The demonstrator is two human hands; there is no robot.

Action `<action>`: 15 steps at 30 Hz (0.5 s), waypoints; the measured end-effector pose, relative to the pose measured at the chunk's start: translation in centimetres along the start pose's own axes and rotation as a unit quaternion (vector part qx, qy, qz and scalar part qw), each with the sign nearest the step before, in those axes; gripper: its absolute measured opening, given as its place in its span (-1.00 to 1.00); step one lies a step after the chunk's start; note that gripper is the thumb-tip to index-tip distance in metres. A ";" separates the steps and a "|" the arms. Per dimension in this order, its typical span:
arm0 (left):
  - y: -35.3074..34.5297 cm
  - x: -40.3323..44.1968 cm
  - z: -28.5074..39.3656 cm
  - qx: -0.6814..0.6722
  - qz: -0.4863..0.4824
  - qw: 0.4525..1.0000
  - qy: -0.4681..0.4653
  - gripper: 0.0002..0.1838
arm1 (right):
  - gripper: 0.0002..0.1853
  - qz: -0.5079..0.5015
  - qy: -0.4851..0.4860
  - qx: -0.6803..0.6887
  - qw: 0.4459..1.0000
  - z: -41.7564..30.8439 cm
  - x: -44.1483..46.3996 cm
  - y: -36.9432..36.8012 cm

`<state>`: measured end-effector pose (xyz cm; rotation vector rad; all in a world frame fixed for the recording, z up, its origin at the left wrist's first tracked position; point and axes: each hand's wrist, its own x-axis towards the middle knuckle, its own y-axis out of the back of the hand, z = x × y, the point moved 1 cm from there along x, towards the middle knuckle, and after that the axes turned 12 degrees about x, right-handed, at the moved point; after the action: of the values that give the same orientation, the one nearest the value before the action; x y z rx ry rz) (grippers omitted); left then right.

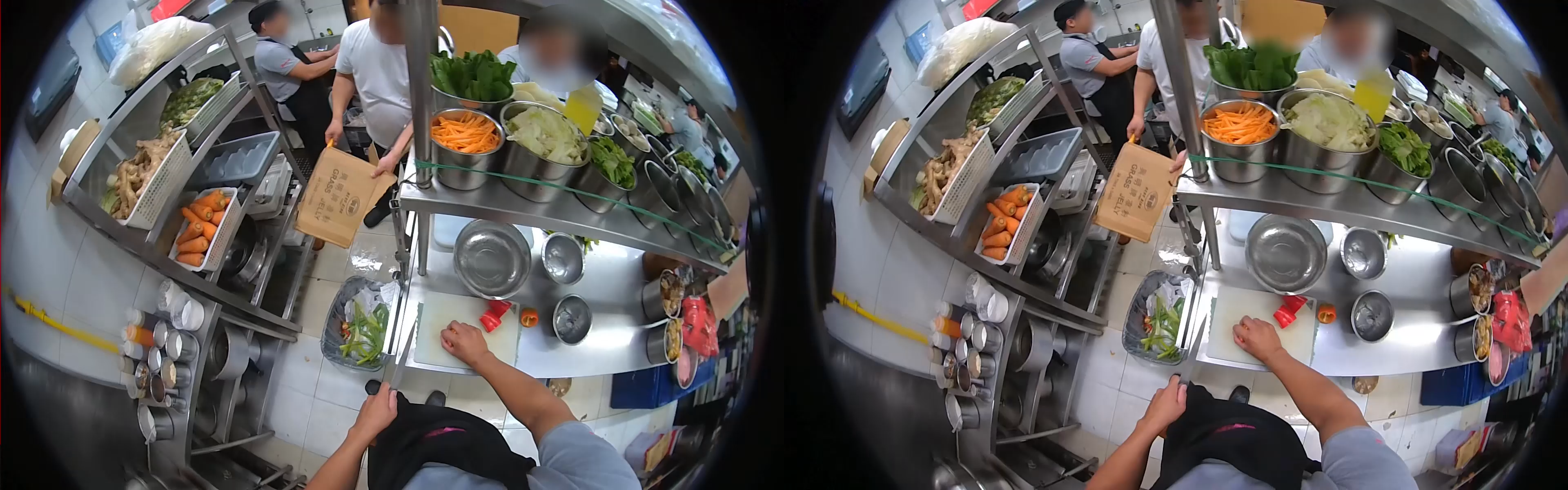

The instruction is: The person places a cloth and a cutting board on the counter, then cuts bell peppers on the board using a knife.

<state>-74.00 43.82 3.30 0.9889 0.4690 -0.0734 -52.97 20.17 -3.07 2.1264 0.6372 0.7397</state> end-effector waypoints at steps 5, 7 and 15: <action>-1.0 0.5 -0.4 -0.046 0.015 0.999 0.014 -0.69 | -0.88 -0.028 -0.046 -0.012 0.998 1.5 0.3 -1.2; -2.6 1.4 -2.0 -0.037 0.042 0.998 -0.014 -0.74 | -0.85 -0.052 -0.094 -0.003 0.994 1.1 1.1 -0.4; 0.3 1.7 1.0 -0.173 -0.058 0.983 0.033 -0.70 | -0.86 -0.011 -0.129 0.005 0.992 0.3 1.7 -0.5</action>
<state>-72.02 43.46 3.26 0.6241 0.5784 -0.0624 -51.66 21.39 -3.19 2.1733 0.5247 0.4387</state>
